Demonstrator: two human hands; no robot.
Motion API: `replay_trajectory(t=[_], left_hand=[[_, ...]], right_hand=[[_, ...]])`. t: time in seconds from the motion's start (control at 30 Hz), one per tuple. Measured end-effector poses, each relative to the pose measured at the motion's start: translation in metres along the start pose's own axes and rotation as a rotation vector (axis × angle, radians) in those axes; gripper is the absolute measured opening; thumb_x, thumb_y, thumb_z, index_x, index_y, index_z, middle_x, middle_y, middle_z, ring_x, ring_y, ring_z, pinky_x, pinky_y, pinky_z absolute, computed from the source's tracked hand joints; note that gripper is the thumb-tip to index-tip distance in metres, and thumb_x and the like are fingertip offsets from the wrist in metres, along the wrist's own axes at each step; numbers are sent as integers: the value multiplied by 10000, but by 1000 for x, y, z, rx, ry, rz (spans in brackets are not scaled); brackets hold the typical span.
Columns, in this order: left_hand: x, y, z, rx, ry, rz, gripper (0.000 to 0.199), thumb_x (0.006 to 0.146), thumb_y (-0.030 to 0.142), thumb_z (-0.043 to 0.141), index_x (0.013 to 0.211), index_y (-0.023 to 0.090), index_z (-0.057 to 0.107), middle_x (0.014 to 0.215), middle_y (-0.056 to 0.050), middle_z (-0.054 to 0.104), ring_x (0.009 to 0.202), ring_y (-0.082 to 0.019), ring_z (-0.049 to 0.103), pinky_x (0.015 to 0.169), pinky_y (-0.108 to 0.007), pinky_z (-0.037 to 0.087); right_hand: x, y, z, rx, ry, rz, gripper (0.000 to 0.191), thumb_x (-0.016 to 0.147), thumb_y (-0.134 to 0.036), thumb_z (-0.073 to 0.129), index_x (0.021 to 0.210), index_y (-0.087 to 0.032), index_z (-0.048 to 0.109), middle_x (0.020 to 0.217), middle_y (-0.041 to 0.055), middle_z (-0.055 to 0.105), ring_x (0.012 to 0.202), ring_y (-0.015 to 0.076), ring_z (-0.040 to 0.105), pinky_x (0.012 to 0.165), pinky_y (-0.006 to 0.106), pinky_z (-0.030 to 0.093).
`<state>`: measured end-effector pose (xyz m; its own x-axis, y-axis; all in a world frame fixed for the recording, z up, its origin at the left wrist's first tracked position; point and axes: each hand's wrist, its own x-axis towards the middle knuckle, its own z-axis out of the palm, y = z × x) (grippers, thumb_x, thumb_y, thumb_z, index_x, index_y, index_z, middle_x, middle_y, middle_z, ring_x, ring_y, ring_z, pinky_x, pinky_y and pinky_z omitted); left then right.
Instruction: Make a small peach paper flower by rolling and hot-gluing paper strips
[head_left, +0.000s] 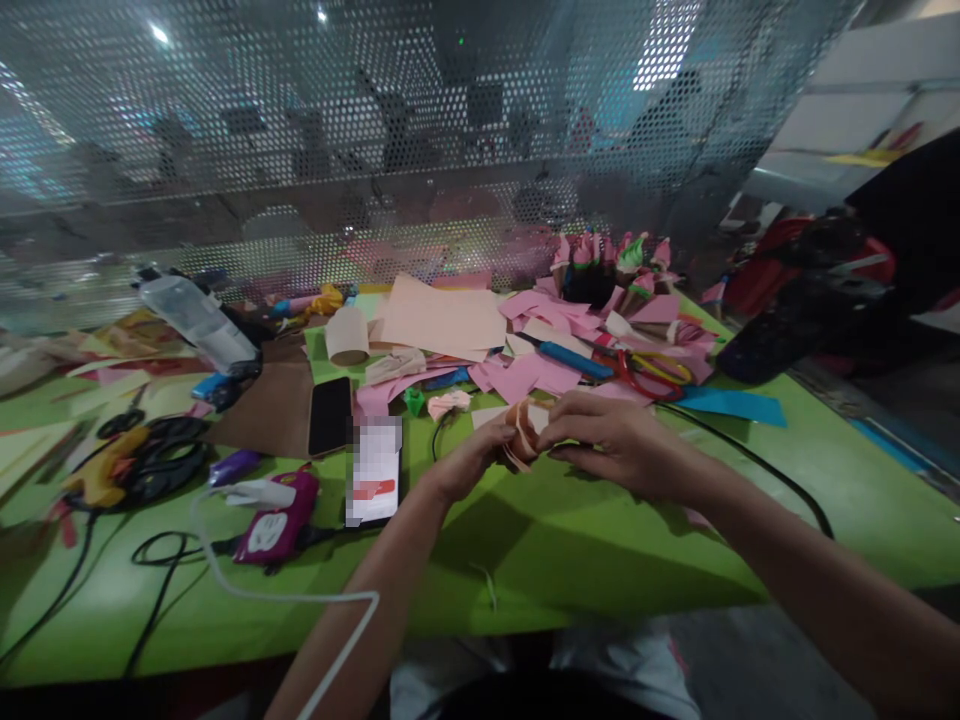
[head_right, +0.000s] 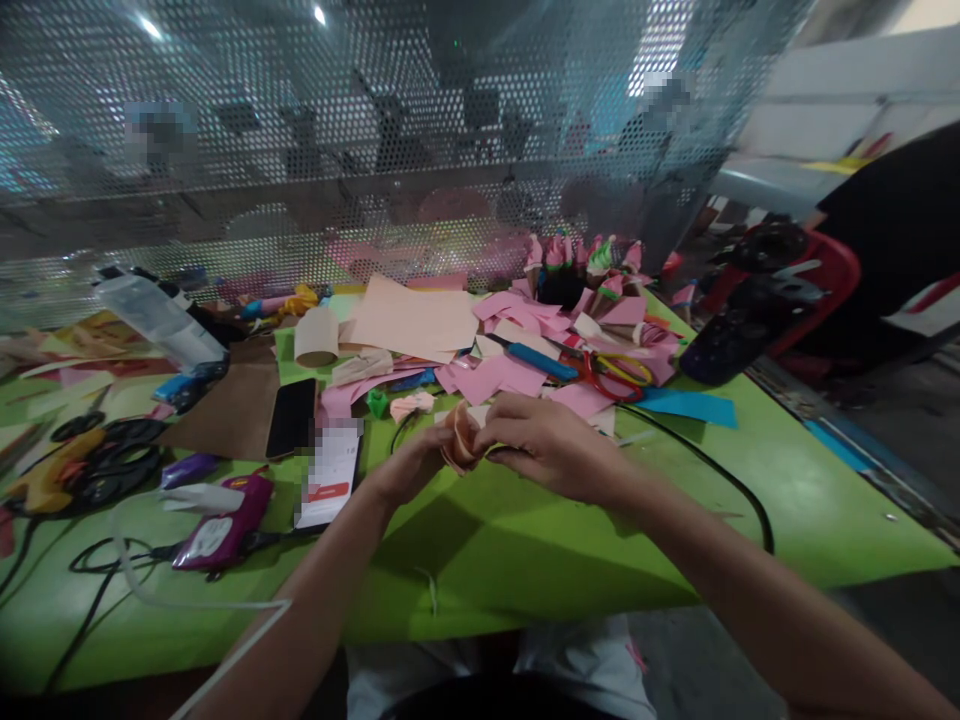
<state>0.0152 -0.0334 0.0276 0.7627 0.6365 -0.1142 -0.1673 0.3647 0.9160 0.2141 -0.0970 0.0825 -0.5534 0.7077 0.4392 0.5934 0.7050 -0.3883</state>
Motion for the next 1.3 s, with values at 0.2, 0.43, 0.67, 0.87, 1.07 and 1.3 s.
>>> replay_trajectory(t=[0.2, 0.43, 0.67, 0.87, 1.07, 1.3], left_hand=[[1, -4, -2, 2, 2, -36, 476, 691, 453, 639, 1048, 139, 663, 842, -50, 665, 699, -145, 543, 663, -255, 406], [1, -7, -5, 32, -29, -41, 480, 690, 476, 644, 1026, 133, 657, 793, -40, 645, 672, -145, 537, 652, -264, 387], [2, -8, -5, 42, -50, -29, 485, 695, 460, 645, 1065, 146, 646, 788, -25, 621, 693, -145, 530, 659, -255, 398], [2, -2, 1, 20, -87, 27, 468, 702, 477, 683, 1046, 160, 661, 889, -53, 641, 753, -153, 527, 658, -246, 424], [2, -4, -3, 26, -62, 8, 522, 706, 463, 681, 1136, 170, 648, 946, -63, 661, 774, -166, 555, 669, -257, 438], [1, -3, -4, 55, -15, 1, 458, 697, 460, 688, 1046, 166, 653, 861, -37, 633, 784, -180, 556, 675, -271, 434]], right_hand=[[2, 1, 6, -45, 1, -71, 188, 960, -170, 519, 906, -212, 694, 885, 49, 662, 815, 151, 616, 695, 247, 444], [1, 2, 11, -145, -27, -96, 235, 971, -138, 459, 890, -217, 666, 871, 53, 652, 801, 169, 592, 696, 278, 426], [2, 1, 10, -111, -57, -78, 207, 968, -140, 472, 858, -198, 638, 855, 49, 634, 789, 165, 586, 689, 275, 428], [-1, -1, 3, 34, -21, 27, 95, 889, -151, 624, 946, -218, 661, 917, 49, 657, 873, 174, 627, 725, 260, 474], [-6, 0, -1, 39, 5, 61, 91, 893, -173, 623, 962, -210, 670, 895, 52, 653, 813, 167, 637, 694, 259, 490], [-14, 8, 3, 7, 104, 75, 134, 887, -225, 653, 1019, -207, 660, 960, 76, 678, 884, 189, 655, 732, 278, 515]])
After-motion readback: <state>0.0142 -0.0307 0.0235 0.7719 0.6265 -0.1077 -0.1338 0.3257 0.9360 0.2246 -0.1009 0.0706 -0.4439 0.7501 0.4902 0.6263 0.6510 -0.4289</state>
